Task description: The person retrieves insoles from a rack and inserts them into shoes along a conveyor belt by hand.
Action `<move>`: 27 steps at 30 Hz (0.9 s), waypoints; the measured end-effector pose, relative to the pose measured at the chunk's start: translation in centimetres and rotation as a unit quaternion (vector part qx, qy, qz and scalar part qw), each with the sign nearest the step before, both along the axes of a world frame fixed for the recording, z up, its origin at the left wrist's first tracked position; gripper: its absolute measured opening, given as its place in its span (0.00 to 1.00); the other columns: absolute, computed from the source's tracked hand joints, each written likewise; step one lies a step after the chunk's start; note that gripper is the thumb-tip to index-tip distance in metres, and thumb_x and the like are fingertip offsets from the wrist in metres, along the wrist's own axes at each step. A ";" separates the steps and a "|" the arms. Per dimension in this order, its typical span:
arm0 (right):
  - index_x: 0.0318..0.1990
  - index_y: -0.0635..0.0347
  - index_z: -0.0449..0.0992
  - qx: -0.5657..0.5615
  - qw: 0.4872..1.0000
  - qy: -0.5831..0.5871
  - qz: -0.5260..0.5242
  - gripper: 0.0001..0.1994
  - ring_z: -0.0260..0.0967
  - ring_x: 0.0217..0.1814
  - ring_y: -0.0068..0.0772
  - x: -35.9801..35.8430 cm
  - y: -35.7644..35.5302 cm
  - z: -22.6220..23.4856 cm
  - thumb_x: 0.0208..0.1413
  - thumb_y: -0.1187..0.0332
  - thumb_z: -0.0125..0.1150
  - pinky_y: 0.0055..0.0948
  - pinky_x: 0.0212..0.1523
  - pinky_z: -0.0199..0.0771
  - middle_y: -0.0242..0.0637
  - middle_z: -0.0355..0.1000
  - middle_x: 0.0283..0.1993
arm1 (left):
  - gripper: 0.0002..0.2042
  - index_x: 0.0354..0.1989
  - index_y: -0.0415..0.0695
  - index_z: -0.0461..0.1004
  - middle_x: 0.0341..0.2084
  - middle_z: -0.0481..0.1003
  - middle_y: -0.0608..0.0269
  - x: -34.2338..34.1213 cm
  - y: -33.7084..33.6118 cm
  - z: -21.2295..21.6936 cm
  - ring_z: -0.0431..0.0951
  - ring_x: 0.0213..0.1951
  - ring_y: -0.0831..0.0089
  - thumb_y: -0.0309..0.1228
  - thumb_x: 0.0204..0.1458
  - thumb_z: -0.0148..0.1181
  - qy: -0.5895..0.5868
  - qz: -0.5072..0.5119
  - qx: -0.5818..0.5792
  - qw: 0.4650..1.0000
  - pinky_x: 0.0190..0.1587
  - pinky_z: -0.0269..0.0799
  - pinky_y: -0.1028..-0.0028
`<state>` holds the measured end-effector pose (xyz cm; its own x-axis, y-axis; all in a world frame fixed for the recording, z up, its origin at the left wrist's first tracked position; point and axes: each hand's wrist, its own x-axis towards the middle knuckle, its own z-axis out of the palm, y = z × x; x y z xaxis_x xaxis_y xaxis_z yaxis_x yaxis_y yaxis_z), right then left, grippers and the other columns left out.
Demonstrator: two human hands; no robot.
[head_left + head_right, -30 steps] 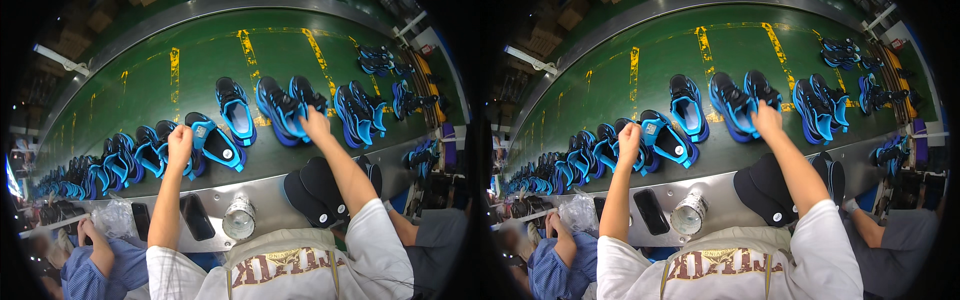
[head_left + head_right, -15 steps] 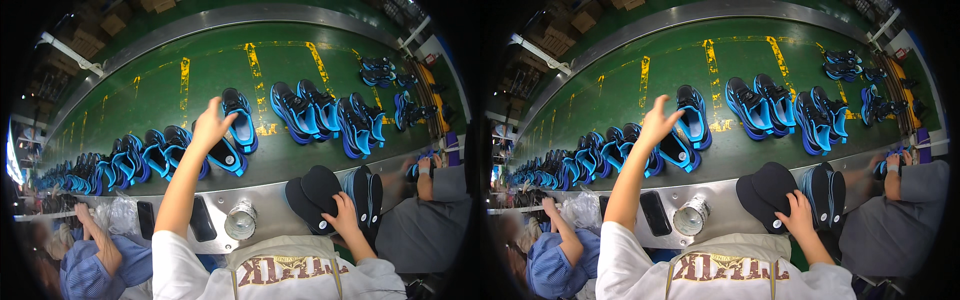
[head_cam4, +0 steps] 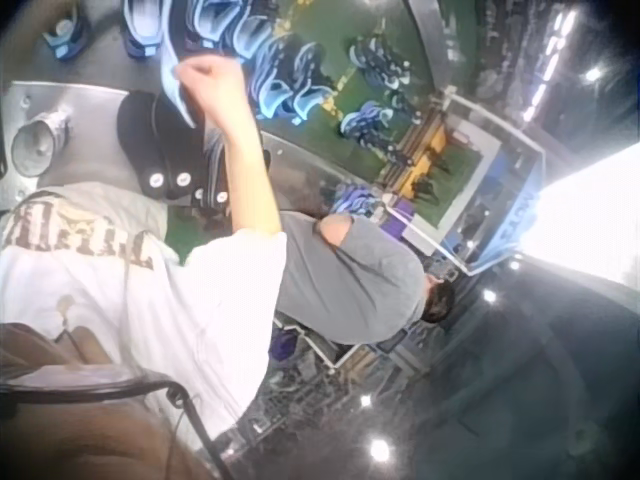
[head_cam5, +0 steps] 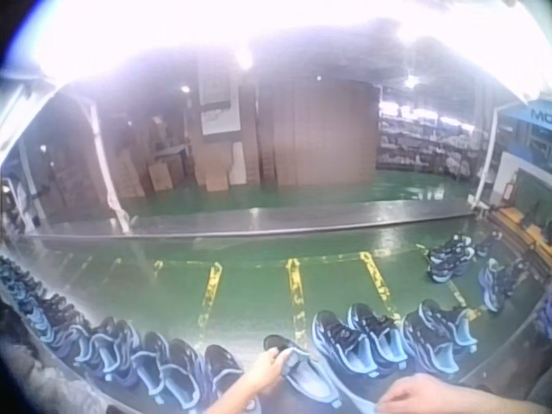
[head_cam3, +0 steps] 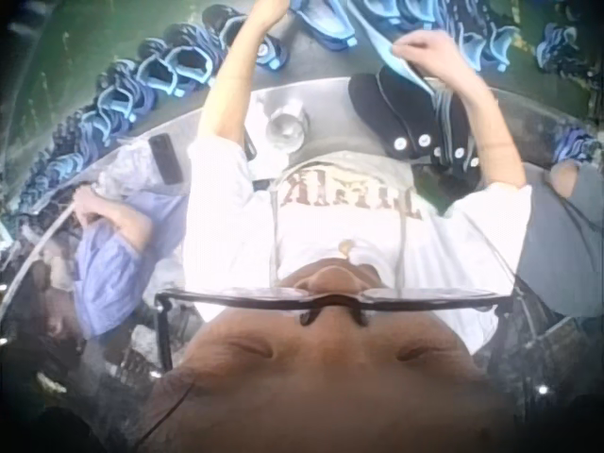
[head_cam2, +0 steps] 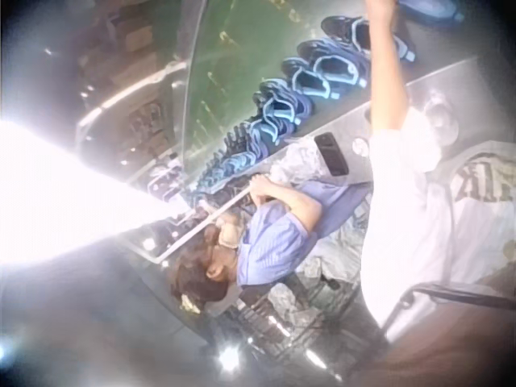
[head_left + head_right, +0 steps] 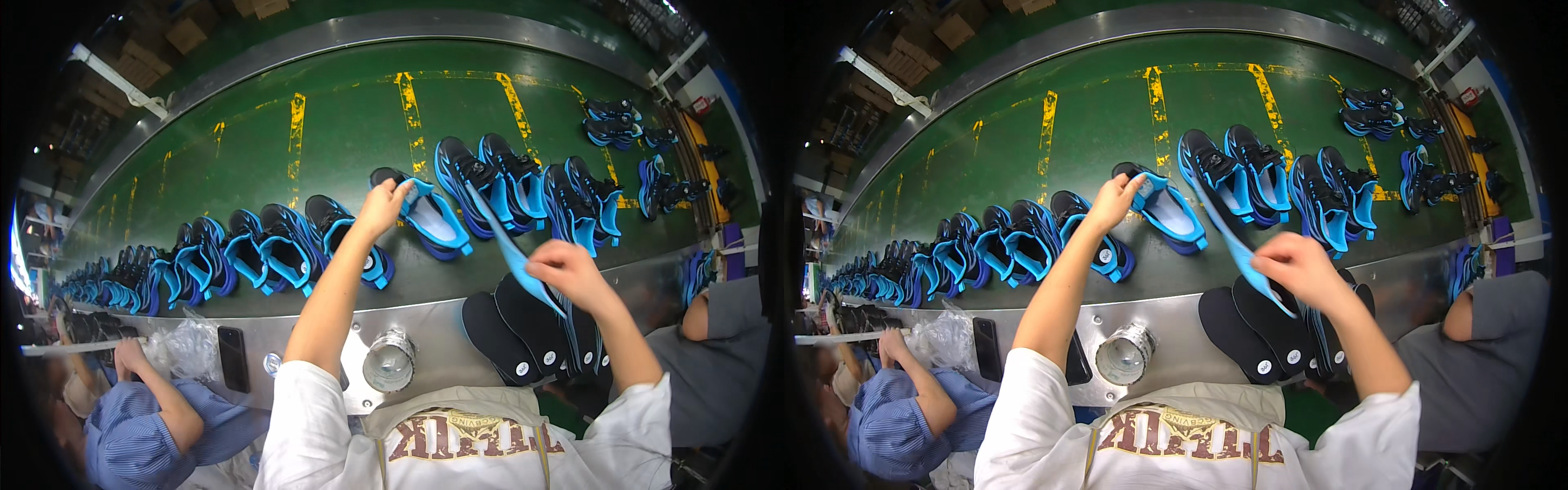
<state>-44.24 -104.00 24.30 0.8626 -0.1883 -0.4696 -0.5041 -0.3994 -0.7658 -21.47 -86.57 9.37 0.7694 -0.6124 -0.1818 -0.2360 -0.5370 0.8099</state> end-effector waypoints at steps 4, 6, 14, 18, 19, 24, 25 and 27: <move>0.22 0.66 0.77 0.091 0.991 0.091 0.022 0.07 0.61 0.16 0.20 5.5 0.7 -3.8 0.37 0.70 0.64 0.22 0.18 0.62 0.34 0.68 0.16 | 0.24 0.23 0.33 0.68 0.13 0.65 0.58 -1.5 -0.7 0.1 0.65 0.21 0.74 0.48 0.52 0.47 0.013 -0.003 -0.011 1.000 0.25 0.62 0.71; 0.22 0.68 0.76 -0.074 0.989 0.033 0.121 0.07 0.70 0.22 0.39 7.7 1.9 -6.6 0.36 0.72 0.61 0.29 0.25 0.70 0.47 0.70 0.18 | 0.24 0.21 0.34 0.69 0.13 0.65 0.61 -1.6 -0.4 0.1 0.64 0.21 0.76 0.48 0.52 0.48 0.032 -0.013 -0.022 0.999 0.24 0.61 0.72; 0.29 0.67 0.75 -0.350 0.900 0.013 0.260 0.08 0.68 0.41 0.50 7.8 4.6 -11.7 0.39 0.77 0.53 0.38 0.42 0.70 0.54 0.65 0.42 | 0.22 0.17 0.39 0.67 0.12 0.61 0.73 -0.6 0.1 -0.3 0.58 0.18 0.83 0.47 0.51 0.52 0.106 -0.110 -0.061 0.986 0.20 0.55 0.79; 0.28 0.66 0.74 -0.390 0.886 -0.065 0.243 0.06 0.65 0.43 0.45 8.4 4.1 -13.5 0.42 0.75 0.53 0.37 0.42 0.70 0.49 0.63 0.41 | 0.21 0.17 0.39 0.67 0.12 0.61 0.72 -1.3 -1.4 -0.3 0.58 0.18 0.82 0.46 0.51 0.52 0.091 -0.127 -0.067 0.986 0.20 0.55 0.78; 0.27 0.66 0.74 -0.407 0.880 -0.080 0.233 0.05 0.64 0.44 0.43 8.5 3.8 -14.1 0.42 0.75 0.53 0.36 0.43 0.70 0.48 0.63 0.40 | 0.21 0.17 0.39 0.67 0.12 0.62 0.71 -1.5 -1.8 -0.3 0.58 0.18 0.82 0.46 0.51 0.52 0.069 -0.116 -0.067 0.989 0.20 0.56 0.78; 0.31 0.64 0.71 -0.442 0.864 -0.142 0.196 0.11 0.64 0.42 0.52 6.6 4.2 -13.4 0.43 0.66 0.56 0.34 0.38 0.70 0.54 0.62 0.39 | 0.21 0.20 0.36 0.67 0.12 0.63 0.65 -3.6 -2.2 -0.6 0.60 0.19 0.80 0.45 0.51 0.52 0.064 -0.014 -0.101 0.993 0.21 0.57 0.76; 0.31 0.64 0.71 -0.441 0.865 -0.140 0.197 0.11 0.64 0.42 0.52 6.6 4.1 -13.1 0.43 0.66 0.56 0.34 0.38 0.70 0.54 0.62 0.39 | 0.21 0.22 0.34 0.68 0.12 0.64 0.61 -4.0 -2.5 -0.5 0.62 0.19 0.79 0.45 0.50 0.52 0.101 0.016 -0.132 0.986 0.22 0.59 0.74; 0.31 0.66 0.73 -0.438 0.876 0.026 0.200 0.11 0.66 0.41 0.50 7.4 4.6 -10.8 0.42 0.68 0.57 0.36 0.39 0.71 0.54 0.65 0.38 | 0.21 0.23 0.33 0.68 0.12 0.64 0.64 -4.3 -2.6 -1.0 0.61 0.20 0.80 0.45 0.50 0.51 0.135 0.044 -0.164 0.976 0.22 0.58 0.76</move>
